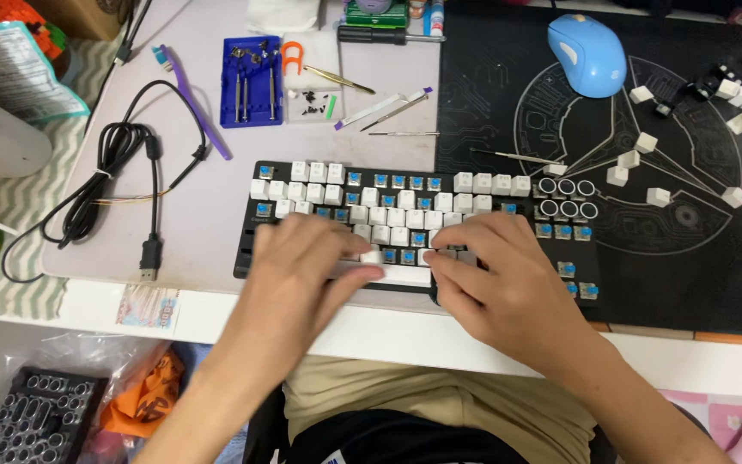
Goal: The person assembles a mechanical keyboard by placing white and black keycaps onto switches on a black keyboard base. They handle keycaps one at a time, aligning and pressing them into place across the keyboard layout.
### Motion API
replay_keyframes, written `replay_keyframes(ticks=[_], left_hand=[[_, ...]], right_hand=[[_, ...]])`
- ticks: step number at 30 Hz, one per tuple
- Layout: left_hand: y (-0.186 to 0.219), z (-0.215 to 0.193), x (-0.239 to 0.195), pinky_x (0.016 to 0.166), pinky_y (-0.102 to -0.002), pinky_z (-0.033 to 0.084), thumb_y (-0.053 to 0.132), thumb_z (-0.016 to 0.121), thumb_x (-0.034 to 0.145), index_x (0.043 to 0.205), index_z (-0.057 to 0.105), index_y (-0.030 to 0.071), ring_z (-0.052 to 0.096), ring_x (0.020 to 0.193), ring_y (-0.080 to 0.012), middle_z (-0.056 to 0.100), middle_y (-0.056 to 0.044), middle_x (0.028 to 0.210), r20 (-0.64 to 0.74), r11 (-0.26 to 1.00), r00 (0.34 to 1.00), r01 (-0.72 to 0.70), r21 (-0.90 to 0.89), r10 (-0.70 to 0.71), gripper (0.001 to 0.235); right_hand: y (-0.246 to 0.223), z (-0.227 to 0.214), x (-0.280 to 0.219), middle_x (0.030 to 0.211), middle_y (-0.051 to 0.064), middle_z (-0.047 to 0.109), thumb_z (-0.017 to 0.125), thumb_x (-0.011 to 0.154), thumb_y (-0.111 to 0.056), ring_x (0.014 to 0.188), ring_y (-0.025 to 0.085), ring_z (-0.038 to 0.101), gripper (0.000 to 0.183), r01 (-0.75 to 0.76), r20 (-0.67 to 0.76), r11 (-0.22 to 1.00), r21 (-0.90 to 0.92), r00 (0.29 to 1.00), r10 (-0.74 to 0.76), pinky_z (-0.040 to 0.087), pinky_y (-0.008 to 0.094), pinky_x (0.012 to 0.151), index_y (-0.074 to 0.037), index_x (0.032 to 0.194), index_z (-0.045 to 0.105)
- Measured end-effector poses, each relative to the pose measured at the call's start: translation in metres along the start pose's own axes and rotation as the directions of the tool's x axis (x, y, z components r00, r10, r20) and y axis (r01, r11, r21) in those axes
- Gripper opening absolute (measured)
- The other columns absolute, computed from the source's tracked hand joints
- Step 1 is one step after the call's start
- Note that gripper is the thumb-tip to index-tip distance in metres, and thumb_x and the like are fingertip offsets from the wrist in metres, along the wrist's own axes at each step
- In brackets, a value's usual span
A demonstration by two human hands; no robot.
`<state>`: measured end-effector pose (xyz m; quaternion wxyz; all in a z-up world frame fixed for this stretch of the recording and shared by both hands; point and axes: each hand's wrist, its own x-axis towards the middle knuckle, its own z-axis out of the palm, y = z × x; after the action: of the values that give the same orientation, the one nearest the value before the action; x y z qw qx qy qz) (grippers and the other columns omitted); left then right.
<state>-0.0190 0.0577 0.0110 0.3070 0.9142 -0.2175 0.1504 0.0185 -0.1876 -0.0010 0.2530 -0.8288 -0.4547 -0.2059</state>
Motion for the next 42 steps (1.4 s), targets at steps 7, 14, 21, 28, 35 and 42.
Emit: replay_keyframes(ticks=[7,14,21,28,35,42], left_hand=[[0.004,0.021,0.023,0.078,-0.037,0.034,0.031,0.071,0.097,0.104,0.069,0.011,0.054,0.093,-0.0256,0.060,-0.005,0.102,0.068,0.997,0.995,-0.075,-0.038,0.077,0.022],[0.005,0.026,0.037,0.075,-0.036,0.042,0.028,0.082,0.086,0.093,0.080,0.015,0.059,0.083,-0.0204,0.063,0.002,0.083,0.109,0.969,0.991,0.105,-0.222,-0.082,0.015],[0.007,0.029,0.050,0.055,-0.025,0.037,0.015,0.098,0.070,0.074,0.092,0.013,0.044,0.057,-0.0108,0.067,0.004,0.070,0.304,0.712,0.797,0.604,-0.359,-0.522,0.008],[-0.002,0.028,0.043,0.060,-0.027,0.050,0.027,0.091,0.072,0.082,0.092,0.021,0.066,0.063,-0.0102,0.070,0.006,0.076,0.267,0.926,0.929,0.314,-0.210,-0.255,0.011],[-0.004,0.025,0.019,0.068,-0.040,0.036,0.040,0.073,0.089,0.108,0.085,0.028,0.056,0.076,-0.0206,0.052,0.003,0.085,0.200,0.999,0.980,-0.012,0.039,0.004,0.025],[0.004,0.026,0.013,0.064,-0.040,0.029,0.035,0.069,0.093,0.116,0.082,0.024,0.047,0.078,-0.0234,0.045,0.001,0.088,0.136,0.999,0.991,-0.016,0.050,0.009,0.028]], right_hand=[[-0.003,-0.008,-0.003,0.121,0.017,0.057,0.064,0.090,-0.001,0.107,0.037,0.060,0.028,-0.050,0.097,0.998,-0.050,0.994,0.054,0.043,0.048,0.083,-0.005,0.117,0.066],[0.021,-0.042,-0.012,0.124,0.018,0.057,0.065,0.097,-0.005,0.097,0.031,0.058,0.020,-0.161,0.056,0.987,-0.004,0.985,0.161,0.046,0.047,0.090,-0.010,0.116,0.069],[0.086,-0.106,-0.041,0.108,0.013,0.075,0.072,0.094,-0.005,0.094,0.025,0.071,0.014,-0.446,-0.021,0.861,-0.243,0.890,0.455,0.055,0.038,0.086,-0.005,0.106,0.078],[0.137,-0.124,-0.079,0.106,0.009,0.073,0.075,0.089,-0.005,0.091,0.024,0.068,0.016,-0.674,-0.074,0.692,-0.260,0.728,0.682,0.050,0.036,0.083,-0.007,0.104,0.077],[0.150,-0.086,-0.080,0.106,0.008,0.062,0.076,0.094,-0.013,0.099,0.027,0.064,0.021,-0.492,0.010,0.837,-0.239,0.861,0.509,0.049,0.039,0.086,-0.011,0.114,0.078],[0.145,-0.081,-0.078,0.109,0.006,0.062,0.078,0.093,-0.013,0.104,0.026,0.061,0.012,-0.509,0.034,0.818,-0.267,0.844,0.536,0.049,0.039,0.090,-0.009,0.104,0.079]])
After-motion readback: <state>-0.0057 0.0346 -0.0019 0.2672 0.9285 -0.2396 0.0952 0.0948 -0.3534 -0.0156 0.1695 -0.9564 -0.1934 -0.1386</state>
